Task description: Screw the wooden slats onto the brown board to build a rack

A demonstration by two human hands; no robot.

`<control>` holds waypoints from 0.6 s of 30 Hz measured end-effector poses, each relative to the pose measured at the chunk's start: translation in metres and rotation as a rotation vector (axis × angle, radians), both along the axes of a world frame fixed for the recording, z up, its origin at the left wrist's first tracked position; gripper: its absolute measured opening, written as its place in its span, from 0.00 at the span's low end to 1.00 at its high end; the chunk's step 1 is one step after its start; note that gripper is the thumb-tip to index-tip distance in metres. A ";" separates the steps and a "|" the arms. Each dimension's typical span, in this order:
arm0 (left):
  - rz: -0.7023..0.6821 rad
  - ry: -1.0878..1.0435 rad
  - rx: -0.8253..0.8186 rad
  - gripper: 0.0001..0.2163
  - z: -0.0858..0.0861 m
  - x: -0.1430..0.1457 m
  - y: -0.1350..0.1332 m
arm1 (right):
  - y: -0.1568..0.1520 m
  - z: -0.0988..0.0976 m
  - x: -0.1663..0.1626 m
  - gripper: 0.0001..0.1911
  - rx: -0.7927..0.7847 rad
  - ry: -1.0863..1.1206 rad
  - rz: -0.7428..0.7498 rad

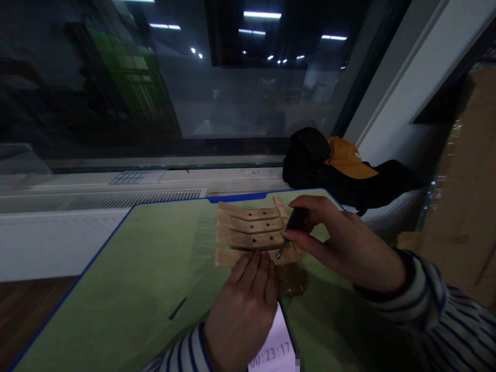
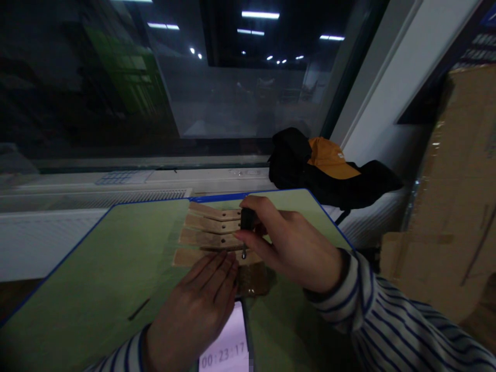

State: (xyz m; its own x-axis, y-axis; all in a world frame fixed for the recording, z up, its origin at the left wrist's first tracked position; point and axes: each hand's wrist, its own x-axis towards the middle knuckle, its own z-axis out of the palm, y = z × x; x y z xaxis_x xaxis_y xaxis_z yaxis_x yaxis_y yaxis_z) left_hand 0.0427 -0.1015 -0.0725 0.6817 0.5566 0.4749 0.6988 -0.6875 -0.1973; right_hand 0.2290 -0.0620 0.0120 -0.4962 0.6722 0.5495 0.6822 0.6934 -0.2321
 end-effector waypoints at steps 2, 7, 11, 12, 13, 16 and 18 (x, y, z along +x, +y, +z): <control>-0.001 0.006 0.000 0.14 -0.001 -0.001 0.000 | 0.000 0.000 0.000 0.21 -0.004 0.002 -0.005; 0.005 0.024 -0.004 0.14 -0.002 -0.001 0.001 | 0.002 -0.003 0.001 0.20 -0.028 0.023 -0.006; 0.000 0.018 0.001 0.14 -0.001 -0.001 0.002 | 0.003 -0.005 0.001 0.21 -0.036 0.035 -0.007; 0.001 0.012 0.006 0.14 -0.002 -0.001 0.002 | 0.003 -0.005 0.001 0.21 -0.038 0.038 -0.009; 0.002 0.006 0.011 0.14 -0.002 -0.001 0.002 | 0.003 -0.005 0.001 0.22 -0.042 0.039 -0.011; 0.007 -0.003 0.018 0.14 -0.004 -0.001 0.001 | 0.003 -0.005 0.001 0.26 -0.045 0.029 0.005; 0.012 0.001 0.011 0.14 -0.004 -0.001 0.001 | 0.003 -0.004 0.001 0.26 -0.032 -0.005 0.036</control>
State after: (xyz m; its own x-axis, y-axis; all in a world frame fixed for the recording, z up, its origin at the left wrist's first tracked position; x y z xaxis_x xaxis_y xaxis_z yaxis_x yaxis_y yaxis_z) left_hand 0.0414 -0.1004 -0.0768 0.6756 0.5594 0.4802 0.7067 -0.6769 -0.2058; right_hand 0.2298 -0.0586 0.0078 -0.5236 0.6710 0.5250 0.6579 0.7100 -0.2513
